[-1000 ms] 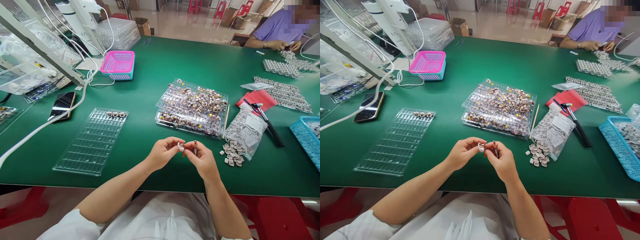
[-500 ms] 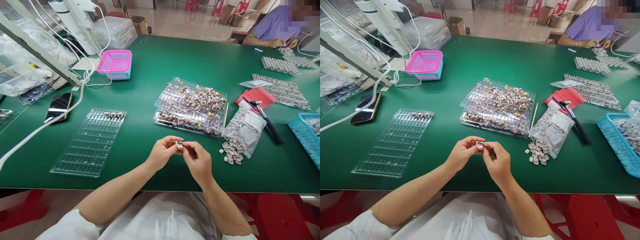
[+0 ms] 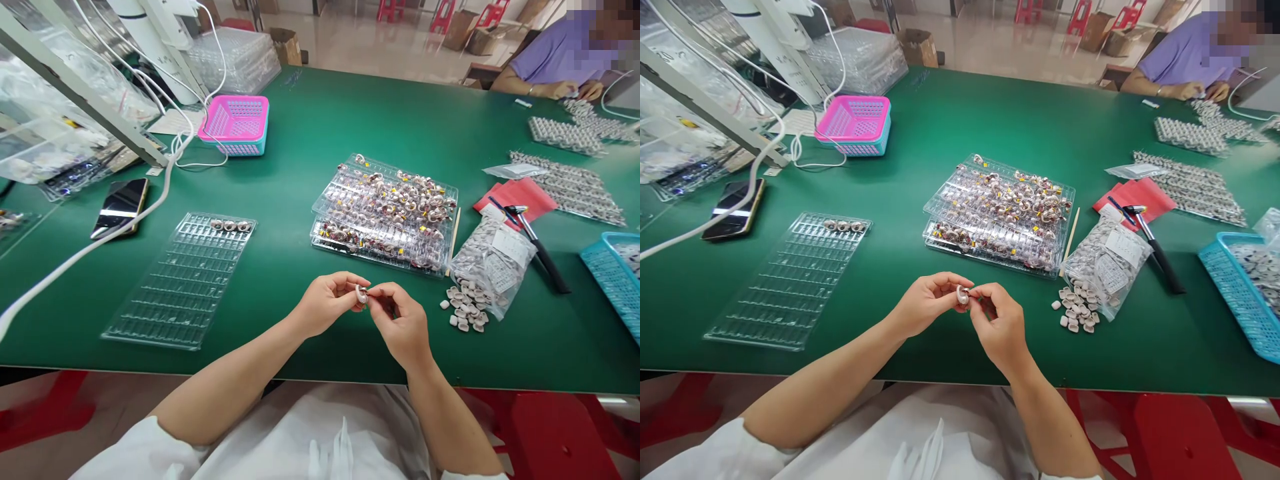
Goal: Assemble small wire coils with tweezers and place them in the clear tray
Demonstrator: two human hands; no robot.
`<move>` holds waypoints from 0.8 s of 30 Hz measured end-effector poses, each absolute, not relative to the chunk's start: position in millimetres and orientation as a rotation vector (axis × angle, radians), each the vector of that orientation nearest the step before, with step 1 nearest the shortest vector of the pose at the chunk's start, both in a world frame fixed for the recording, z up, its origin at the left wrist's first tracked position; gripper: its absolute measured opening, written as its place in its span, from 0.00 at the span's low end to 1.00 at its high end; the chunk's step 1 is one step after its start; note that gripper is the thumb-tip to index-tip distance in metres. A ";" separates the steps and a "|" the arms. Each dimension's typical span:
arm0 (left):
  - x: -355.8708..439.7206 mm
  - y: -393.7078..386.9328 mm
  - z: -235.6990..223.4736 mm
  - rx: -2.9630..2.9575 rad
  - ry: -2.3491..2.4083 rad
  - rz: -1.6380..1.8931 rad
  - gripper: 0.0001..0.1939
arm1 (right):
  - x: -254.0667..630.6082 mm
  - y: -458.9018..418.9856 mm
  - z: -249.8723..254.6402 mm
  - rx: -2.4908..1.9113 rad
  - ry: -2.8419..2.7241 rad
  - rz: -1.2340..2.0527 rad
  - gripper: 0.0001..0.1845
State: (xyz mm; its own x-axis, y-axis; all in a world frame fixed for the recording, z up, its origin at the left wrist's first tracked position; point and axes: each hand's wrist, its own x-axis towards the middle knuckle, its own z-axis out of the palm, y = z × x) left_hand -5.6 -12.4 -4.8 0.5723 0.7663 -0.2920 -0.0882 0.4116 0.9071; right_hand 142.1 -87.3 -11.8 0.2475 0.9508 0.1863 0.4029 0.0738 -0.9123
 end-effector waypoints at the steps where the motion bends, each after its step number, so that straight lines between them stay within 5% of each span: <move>1: -5.6 -12.1 -4.8 1.005 0.802 0.606 0.14 | 142.8 -87.1 -10.9 -1.517 -1.249 0.773 0.02; 7: -5.5 -11.6 -7.2 0.941 0.782 0.526 0.17 | 144.0 -84.3 -12.3 -1.428 -1.075 0.975 0.07; 16: -9.8 -4.7 -9.0 0.880 0.783 0.409 0.16 | 145.9 -85.9 -7.0 -1.511 -1.469 0.669 0.05; 24: -13.8 2.1 -6.6 0.851 0.760 0.292 0.15 | 152.9 -86.1 -5.9 -1.494 -1.233 1.024 0.07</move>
